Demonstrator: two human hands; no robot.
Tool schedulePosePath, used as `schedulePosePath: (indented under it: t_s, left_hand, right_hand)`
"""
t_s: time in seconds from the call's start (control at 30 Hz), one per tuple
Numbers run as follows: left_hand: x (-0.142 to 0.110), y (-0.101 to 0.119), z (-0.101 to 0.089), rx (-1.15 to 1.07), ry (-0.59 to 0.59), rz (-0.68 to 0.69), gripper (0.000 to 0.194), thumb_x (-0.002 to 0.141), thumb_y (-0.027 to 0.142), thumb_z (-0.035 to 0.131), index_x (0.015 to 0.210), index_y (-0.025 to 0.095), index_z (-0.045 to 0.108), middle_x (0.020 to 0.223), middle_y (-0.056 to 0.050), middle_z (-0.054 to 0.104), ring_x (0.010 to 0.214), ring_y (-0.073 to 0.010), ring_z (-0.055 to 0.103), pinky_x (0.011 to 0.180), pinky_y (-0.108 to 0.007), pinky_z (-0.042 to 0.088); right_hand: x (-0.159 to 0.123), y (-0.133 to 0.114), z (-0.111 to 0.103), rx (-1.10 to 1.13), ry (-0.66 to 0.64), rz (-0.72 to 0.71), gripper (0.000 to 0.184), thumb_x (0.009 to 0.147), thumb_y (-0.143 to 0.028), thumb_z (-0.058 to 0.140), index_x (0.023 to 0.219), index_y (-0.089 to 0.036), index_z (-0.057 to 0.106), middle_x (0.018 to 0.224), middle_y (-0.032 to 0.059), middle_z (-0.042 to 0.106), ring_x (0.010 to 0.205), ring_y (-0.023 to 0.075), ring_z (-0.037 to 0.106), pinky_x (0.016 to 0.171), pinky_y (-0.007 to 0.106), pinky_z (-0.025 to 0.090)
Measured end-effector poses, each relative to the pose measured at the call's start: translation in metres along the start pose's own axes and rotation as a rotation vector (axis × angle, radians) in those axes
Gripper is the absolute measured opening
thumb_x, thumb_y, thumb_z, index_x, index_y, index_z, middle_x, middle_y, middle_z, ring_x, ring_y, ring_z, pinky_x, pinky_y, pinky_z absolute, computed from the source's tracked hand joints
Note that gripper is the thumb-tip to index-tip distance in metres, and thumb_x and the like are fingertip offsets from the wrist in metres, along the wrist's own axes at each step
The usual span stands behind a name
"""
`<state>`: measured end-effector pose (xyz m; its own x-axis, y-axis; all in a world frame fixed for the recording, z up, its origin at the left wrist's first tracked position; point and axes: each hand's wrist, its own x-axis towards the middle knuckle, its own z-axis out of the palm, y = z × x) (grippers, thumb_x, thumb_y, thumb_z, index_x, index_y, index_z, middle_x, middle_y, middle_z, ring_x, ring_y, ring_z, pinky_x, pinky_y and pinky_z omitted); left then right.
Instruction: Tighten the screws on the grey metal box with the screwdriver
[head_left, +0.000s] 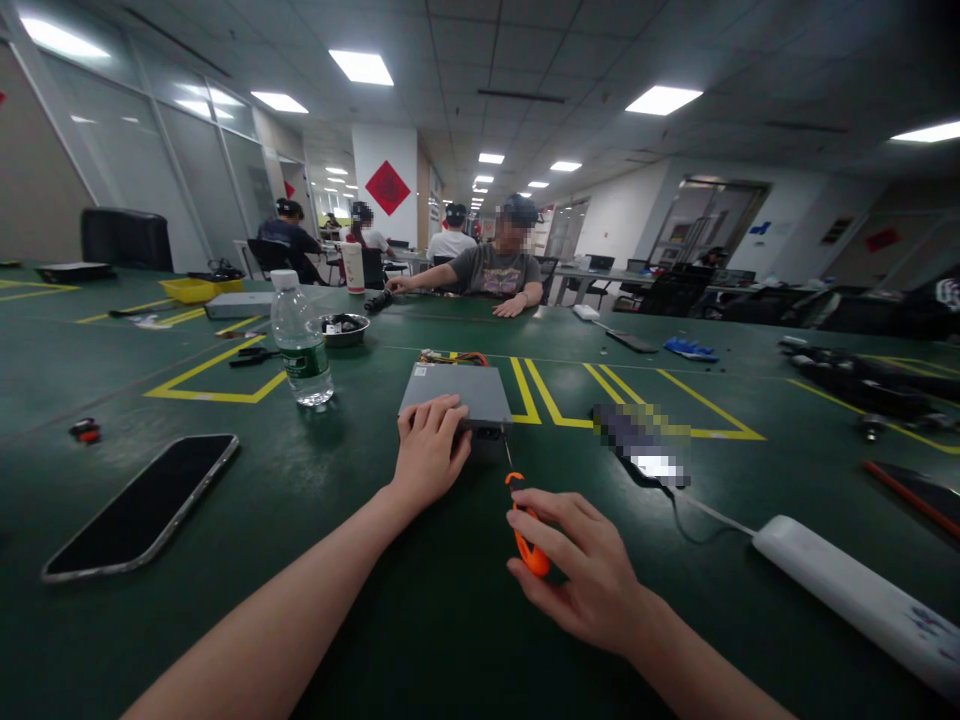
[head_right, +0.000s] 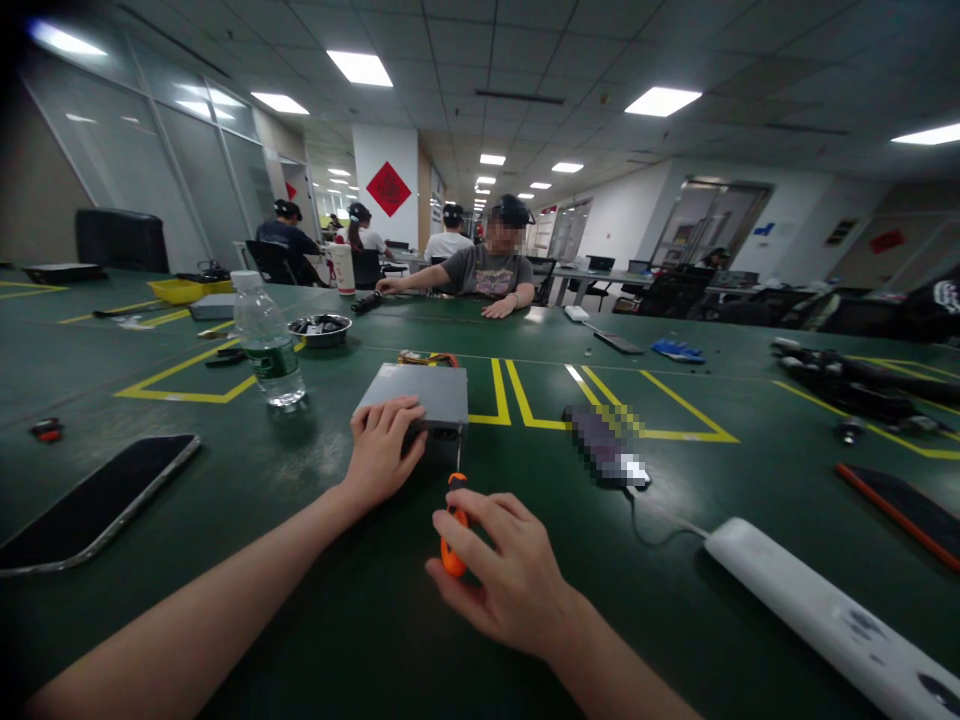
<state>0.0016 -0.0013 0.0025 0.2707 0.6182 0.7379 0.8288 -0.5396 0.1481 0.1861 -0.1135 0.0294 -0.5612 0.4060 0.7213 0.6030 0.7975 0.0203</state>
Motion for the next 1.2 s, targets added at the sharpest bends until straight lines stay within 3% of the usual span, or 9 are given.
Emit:
schedulePosePath:
  t_s: [0.13,0.33,0.53,0.77,0.97,1.1,1.2]
  left_hand:
    - [-0.0002,-0.0002,0.001,0.009,0.007,-0.006,0.023,0.083,0.027,0.047,0.105,0.023,0.051,0.119,-0.006,0.056,0.112,-0.0226,0.045,0.093,-0.042,0.026]
    - [-0.0001,-0.0004,0.0008,0.009,0.007,0.003,0.023,0.083,0.026,0.047,0.105,0.023,0.051,0.119,-0.006,0.056,0.113,-0.023,0.045,0.092,-0.042,0.026]
    - [-0.0003,-0.0002,0.0007,0.011,0.007,0.005,0.022,0.083,0.027,0.046,0.105,0.023,0.051,0.119,-0.006,0.056,0.112,-0.0227,0.045,0.093,-0.042,0.026]
    - [-0.0003,0.0002,-0.0008,0.005,-0.003,-0.001,0.023,0.083,0.027,0.047,0.105,0.023,0.051,0.119,-0.006,0.056,0.113,-0.0228,0.045,0.093,-0.043,0.026]
    - [-0.0004,-0.0006,0.0006,-0.004,0.001,-0.002,0.023,0.083,0.027,0.047,0.105,0.023,0.051,0.119,-0.006,0.056,0.113,-0.0229,0.045,0.093,-0.043,0.026]
    - [-0.0004,-0.0006,0.0012,-0.005,0.001,-0.002,0.023,0.083,0.026,0.047,0.106,0.024,0.052,0.119,-0.006,0.056,0.112,-0.0233,0.045,0.093,-0.043,0.026]
    - [-0.0002,-0.0002,0.0009,0.0,0.004,-0.007,0.023,0.083,0.027,0.047,0.105,0.024,0.052,0.119,-0.006,0.056,0.112,-0.0234,0.045,0.092,-0.043,0.026]
  right_hand:
    - [-0.0014,0.0002,0.0015,0.046,0.04,0.003,0.024,0.083,-0.019,0.054,0.105,-0.015,0.049,0.108,0.0135,0.059,0.089,0.018,0.061,0.07,0.03,0.051]
    - [-0.0077,0.0021,0.0043,0.172,0.004,0.04,0.035,0.083,-0.022,0.048,0.115,-0.012,0.039,0.114,0.0183,0.052,0.104,0.0238,0.056,0.079,0.036,0.052]
    - [-0.0025,0.0025,0.0033,0.102,0.087,0.045,0.032,0.08,-0.029,0.056,0.106,-0.016,0.042,0.105,0.0147,0.057,0.096,0.0217,0.059,0.074,0.034,0.053]
    - [-0.0026,-0.0004,0.0015,0.086,-0.074,-0.024,0.026,0.085,-0.021,0.05,0.111,-0.018,0.049,0.115,0.0127,0.055,0.093,0.0182,0.059,0.074,0.031,0.05]
    - [-0.0033,0.0014,0.0004,0.14,-0.014,-0.005,0.027,0.085,-0.021,0.046,0.111,-0.013,0.047,0.113,0.0151,0.054,0.095,0.0202,0.058,0.074,0.033,0.05]
    - [-0.0015,0.0017,0.0027,0.101,0.09,-0.005,0.025,0.083,-0.021,0.053,0.105,-0.015,0.044,0.106,0.0145,0.059,0.089,0.0192,0.06,0.068,0.031,0.05]
    - [-0.0023,0.0011,0.0023,0.117,0.055,0.012,0.027,0.084,-0.025,0.054,0.106,-0.015,0.042,0.106,0.0143,0.059,0.091,0.0192,0.06,0.07,0.032,0.051]
